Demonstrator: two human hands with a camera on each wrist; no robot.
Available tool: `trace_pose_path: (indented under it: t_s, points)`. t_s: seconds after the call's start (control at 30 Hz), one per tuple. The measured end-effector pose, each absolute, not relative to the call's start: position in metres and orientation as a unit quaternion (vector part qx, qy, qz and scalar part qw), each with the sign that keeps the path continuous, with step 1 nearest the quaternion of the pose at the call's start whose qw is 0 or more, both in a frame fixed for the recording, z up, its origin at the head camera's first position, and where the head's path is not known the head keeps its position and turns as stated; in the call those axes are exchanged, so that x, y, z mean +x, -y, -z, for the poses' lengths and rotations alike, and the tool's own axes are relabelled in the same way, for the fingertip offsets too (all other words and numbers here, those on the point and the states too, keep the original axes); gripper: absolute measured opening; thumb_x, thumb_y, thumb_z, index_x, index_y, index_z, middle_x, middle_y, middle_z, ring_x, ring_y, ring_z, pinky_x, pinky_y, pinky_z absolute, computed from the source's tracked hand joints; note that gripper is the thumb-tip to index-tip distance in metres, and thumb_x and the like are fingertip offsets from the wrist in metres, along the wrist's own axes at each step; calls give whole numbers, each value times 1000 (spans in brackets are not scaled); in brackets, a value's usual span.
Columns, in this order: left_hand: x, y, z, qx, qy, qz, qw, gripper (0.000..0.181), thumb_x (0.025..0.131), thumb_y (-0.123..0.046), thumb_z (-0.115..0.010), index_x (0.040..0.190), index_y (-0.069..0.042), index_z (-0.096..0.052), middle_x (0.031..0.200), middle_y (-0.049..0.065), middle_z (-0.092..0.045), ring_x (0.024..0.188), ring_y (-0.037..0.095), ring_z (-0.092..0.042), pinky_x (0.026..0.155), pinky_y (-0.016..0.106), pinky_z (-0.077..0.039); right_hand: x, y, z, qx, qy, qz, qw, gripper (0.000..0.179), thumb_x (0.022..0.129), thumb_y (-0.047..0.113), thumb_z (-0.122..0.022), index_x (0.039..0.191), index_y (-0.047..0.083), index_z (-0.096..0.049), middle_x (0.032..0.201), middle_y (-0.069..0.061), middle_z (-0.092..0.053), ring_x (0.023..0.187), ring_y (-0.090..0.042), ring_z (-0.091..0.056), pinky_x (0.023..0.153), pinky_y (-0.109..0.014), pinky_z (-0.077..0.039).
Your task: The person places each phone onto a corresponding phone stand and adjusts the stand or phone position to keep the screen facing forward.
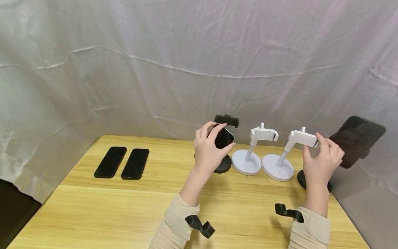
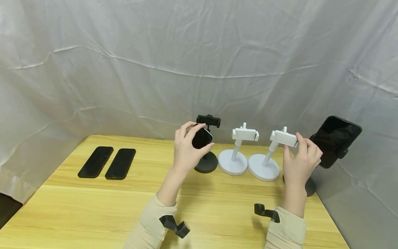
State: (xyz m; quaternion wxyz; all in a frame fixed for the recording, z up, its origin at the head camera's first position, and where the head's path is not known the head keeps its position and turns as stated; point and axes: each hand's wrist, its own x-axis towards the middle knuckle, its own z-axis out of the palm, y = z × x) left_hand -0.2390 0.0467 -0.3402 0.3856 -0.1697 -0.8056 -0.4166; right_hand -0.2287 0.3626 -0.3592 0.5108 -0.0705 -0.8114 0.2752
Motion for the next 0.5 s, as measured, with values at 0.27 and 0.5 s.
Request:
trace_pose_path:
  t_s: [0.27,0.5]
  points:
    - [-235,-54,343,-183,810,409,379,59,71,-37,-86,125,-27,-64,130,1,-53,111,24,-47,87,42,-41,-229,-363,359,-72,814,-274,507,44,88,7,-67,132,8,-60,124,-26,-50,124,-44,-36,102,-59,-26]
    - [-234,-61,344,-191,812,398,382,58,71,-36,-86,124,-27,-64,131,3,-54,114,24,-47,87,42,-42,-229,-363,359,-69,812,-273,512,44,88,6,-68,131,8,-60,124,-26,-50,123,-44,-36,100,-59,-26]
